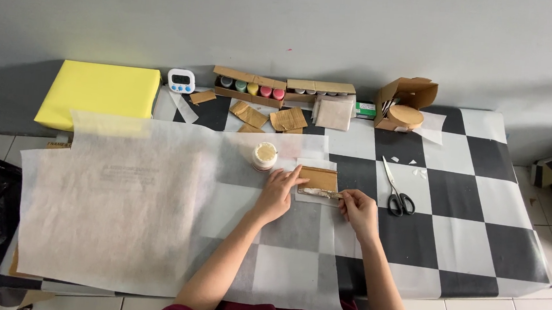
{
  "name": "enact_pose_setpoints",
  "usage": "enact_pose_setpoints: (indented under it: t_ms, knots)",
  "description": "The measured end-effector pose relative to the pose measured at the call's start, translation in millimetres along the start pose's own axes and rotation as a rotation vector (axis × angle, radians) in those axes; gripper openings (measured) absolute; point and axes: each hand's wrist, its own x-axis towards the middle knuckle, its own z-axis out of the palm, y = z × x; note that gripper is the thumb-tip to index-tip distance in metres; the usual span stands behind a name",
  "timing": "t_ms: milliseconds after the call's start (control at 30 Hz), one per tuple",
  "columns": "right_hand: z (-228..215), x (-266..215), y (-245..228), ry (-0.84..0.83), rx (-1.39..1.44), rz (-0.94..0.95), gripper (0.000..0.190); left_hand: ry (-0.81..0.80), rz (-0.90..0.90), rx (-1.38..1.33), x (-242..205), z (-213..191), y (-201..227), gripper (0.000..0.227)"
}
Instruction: Applying adhesive to a cardboard frame and attaching a small sheet of paper to it using scissors and a glue applicator.
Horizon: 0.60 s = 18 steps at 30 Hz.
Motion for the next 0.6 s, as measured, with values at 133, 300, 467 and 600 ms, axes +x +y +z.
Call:
enact_pose_setpoints:
  t_ms: [133,300,467,600]
  knots:
    - [-22.0,3.7,13.1,0.039,-0.022,0.017,0.021,-0.001,0.019,0.007,1.2,2.6,-3.3,0.082]
    - [-50.9,1.6,16.6,0.118,-0.052,0.029,0.020,0.006,0.020,0.002,1.6,5.3,-6.5,0.081]
    - [-56.8,-9.0,-1.5,0.141,-0.017,0.034,0.022,0.016,0.035,0.024,1.0,5.1,-5.0,0.080]
    - [-44.2,-5.7,2.1,0.100,0.036,0.032,0.022,0.030,0.041,0.008,2.0,7.9,-8.0,0.079]
